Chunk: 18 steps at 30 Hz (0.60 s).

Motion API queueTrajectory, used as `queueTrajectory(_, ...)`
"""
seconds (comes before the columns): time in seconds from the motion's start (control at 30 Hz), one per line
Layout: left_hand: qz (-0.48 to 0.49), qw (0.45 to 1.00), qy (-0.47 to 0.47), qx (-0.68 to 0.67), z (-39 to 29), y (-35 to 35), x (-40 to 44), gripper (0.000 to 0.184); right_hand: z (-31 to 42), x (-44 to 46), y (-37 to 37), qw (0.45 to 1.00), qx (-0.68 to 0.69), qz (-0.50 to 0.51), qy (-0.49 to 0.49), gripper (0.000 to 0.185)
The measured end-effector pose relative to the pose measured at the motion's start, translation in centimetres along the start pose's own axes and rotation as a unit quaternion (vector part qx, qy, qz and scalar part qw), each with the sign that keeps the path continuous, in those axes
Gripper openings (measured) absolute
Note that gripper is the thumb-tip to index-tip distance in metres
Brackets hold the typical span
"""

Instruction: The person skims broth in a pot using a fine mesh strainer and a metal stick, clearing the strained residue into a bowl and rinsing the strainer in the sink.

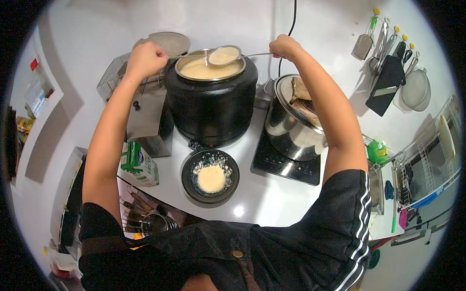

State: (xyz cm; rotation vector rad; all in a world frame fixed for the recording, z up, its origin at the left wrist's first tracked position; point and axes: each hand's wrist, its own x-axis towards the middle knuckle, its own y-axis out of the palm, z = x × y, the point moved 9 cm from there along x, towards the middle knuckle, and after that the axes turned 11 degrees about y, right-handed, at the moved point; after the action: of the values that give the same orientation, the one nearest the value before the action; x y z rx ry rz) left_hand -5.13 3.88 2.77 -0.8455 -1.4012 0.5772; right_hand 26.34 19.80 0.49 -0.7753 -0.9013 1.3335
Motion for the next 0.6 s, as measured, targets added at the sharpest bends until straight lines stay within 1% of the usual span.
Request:
queueTrajectory(0.07,-0.015,1.0,-0.002,-0.003,0.5,-0.2,-0.3,0.02,-0.3,0.0,-0.4,0.998,-0.052,-0.015,0.007,0.019)
queueTrajectory(0.1,-0.014,1.0,-0.003,-0.003,0.6,-0.3,-0.4,0.02,-0.4,0.1,-0.4,0.998,-0.053,-0.014,0.007,0.019)
queueTrajectory(0.17,-0.009,0.999,-0.012,-0.036,1.0,-0.4,-0.8,0.019,-0.8,0.2,-0.4,1.0,-0.012,-0.006,0.008,0.017)
queueTrajectory(0.2,-0.008,0.999,-0.012,-0.037,1.1,-0.2,-0.8,0.019,-1.0,0.4,-0.4,1.0,-0.012,-0.005,0.009,0.017)
queueTrajectory(0.27,-0.032,0.999,-0.006,-0.041,1.1,-0.4,-0.7,0.019,-1.2,0.6,0.2,0.999,0.032,0.034,0.003,0.016)
queueTrajectory(0.3,-0.032,0.999,-0.005,-0.042,1.0,-0.4,-0.8,0.019,-1.3,0.5,0.3,0.999,0.032,0.034,0.004,0.016)
queueTrajectory(0.37,-0.064,0.997,0.028,-0.043,0.0,-1.1,-0.8,0.018,-1.4,0.3,0.9,0.995,0.075,0.066,0.01,0.019)
queueTrajectory(0.47,-0.073,0.995,0.051,-0.054,-1.0,-1.0,-0.8,0.019,-1.0,-1.1,1.4,0.993,0.09,0.08,0.01,0.023)
queueTrajectory(0.5,-0.073,0.995,0.051,-0.054,-1.2,-0.9,-0.8,0.019,-0.8,-1.5,1.4,0.993,0.089,0.079,0.011,0.023)
queueTrajectory(0.57,-0.064,0.993,0.088,-0.042,-2.1,-0.6,-0.8,0.018,-1.1,-2.4,1.6,0.993,0.069,0.089,0.048,0.027)
queueTrajectory(0.6,-0.065,0.993,0.09,-0.043,-2.1,-0.4,-0.8,0.018,-1.3,-2.2,1.7,0.993,0.069,0.087,0.049,0.027)
